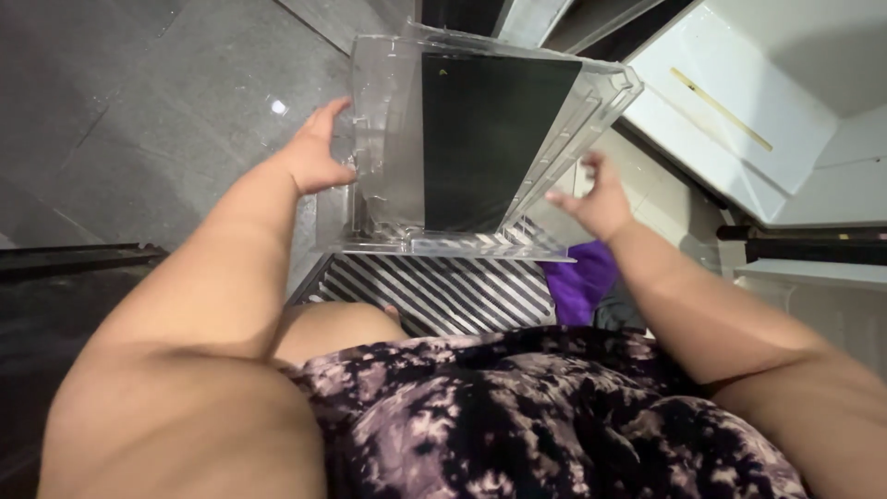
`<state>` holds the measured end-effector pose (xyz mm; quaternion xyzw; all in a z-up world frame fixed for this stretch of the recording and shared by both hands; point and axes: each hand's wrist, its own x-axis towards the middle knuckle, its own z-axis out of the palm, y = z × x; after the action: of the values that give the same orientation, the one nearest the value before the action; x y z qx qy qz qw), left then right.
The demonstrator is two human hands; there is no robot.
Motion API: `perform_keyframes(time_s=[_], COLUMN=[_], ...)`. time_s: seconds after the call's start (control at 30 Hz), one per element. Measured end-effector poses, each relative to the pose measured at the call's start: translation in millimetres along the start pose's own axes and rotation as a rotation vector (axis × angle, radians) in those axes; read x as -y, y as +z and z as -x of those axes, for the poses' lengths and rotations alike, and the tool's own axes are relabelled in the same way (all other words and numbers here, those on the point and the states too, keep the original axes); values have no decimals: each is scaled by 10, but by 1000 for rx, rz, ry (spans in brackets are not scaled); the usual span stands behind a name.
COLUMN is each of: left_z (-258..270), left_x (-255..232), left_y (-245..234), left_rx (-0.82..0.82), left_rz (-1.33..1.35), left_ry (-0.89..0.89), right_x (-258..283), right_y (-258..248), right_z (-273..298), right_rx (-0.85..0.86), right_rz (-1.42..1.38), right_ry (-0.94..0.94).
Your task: Removing and cleaning refrigerator bins and shelves in a bathroom area.
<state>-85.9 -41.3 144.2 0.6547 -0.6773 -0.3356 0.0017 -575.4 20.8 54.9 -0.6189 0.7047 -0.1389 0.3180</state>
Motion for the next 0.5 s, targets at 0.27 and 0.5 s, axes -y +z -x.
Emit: perform_keyframes(time_s=[0.27,0.5], left_z=[-116,-41], left_x=[-360,-219], left_y=[179,262], left_rx=[35,-31], left_rz=[778,778], left_ry=[9,-27], right_x=[381,345], right_y=[-16,44], right_z=[-310,-117], right_rx=[158,31], right_rz=[-803,-617], right_ry=[-21,-153])
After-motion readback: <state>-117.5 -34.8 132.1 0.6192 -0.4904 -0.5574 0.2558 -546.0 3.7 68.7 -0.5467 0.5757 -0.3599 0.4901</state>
